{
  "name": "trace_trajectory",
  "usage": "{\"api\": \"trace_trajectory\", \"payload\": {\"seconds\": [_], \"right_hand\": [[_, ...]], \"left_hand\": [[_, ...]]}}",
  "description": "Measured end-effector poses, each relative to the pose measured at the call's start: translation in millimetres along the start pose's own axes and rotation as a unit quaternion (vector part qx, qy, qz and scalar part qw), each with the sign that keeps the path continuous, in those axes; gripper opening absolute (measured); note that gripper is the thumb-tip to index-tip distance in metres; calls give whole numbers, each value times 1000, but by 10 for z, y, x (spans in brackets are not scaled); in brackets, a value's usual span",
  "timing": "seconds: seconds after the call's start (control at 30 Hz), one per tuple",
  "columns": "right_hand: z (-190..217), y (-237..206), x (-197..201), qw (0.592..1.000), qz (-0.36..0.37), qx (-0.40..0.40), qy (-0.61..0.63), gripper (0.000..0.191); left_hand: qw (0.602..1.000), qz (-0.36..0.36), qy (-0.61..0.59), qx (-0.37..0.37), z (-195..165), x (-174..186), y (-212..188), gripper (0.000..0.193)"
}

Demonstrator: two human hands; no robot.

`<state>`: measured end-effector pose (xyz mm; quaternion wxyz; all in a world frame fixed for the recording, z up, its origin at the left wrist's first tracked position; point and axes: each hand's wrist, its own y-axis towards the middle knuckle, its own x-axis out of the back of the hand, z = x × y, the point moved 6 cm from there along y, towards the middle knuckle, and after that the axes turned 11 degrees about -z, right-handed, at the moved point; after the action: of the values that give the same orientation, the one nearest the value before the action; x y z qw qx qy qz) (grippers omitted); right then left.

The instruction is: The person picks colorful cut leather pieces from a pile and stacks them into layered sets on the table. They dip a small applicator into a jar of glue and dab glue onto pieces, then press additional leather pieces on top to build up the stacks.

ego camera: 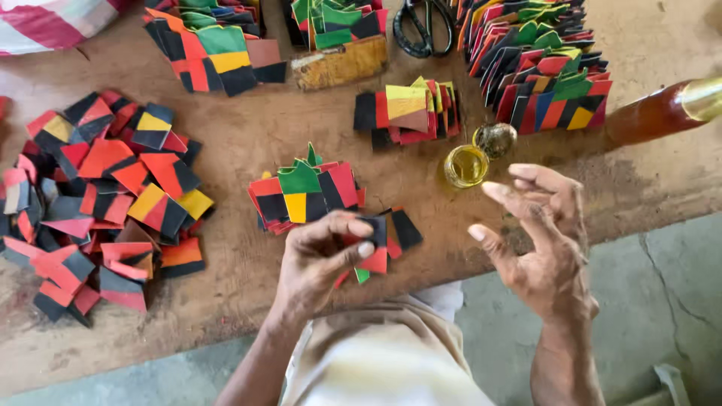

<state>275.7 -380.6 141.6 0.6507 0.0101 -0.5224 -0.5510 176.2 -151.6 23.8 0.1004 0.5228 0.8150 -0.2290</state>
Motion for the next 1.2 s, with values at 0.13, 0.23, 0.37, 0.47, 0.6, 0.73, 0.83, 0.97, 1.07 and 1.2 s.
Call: {"api": "trace_trajectory", "payload": {"seconds": [0.13, 0.23, 0.37, 0.47, 0.6, 0.73, 0.83, 0.97, 1.07, 1.2], "right_hand": [[67, -229, -144, 989, 33, -44, 136, 53], [127, -344, -419, 965, 84, -54, 240, 67], [194, -430, -599, 953, 129, -28, 273, 83], [187, -461, -646, 956, 150, -23, 252, 91], [171, -462, -645, 967, 114, 3, 229, 81], [161, -451, -580, 968, 42, 8, 247, 68], [169, -470, -641, 981, 99, 6, 165, 62], [211, -422, -542, 983, 6, 21, 180, 47], [249, -426, -553, 982, 16, 26, 188, 52], [355, -454, -495, 988, 0, 78, 135, 52]], "left_hand": [[994, -30, -77, 74, 122, -66, -11, 26], [986, -5, -144, 78, 179, -116, 143, 32], [974, 34, -199, 99, 268, -142, 97, 34], [962, 67, -232, 124, 293, -176, 90, 34], [963, 62, -238, 112, 278, -211, 154, 36], [962, 57, -237, 120, 286, -246, 212, 36], [960, 46, -242, 134, 305, -270, 235, 36], [962, 39, -240, 121, 286, -289, 270, 37], [965, 45, -230, 122, 279, -306, 289, 37], [963, 33, -246, 103, 215, -320, 347, 38]]}}
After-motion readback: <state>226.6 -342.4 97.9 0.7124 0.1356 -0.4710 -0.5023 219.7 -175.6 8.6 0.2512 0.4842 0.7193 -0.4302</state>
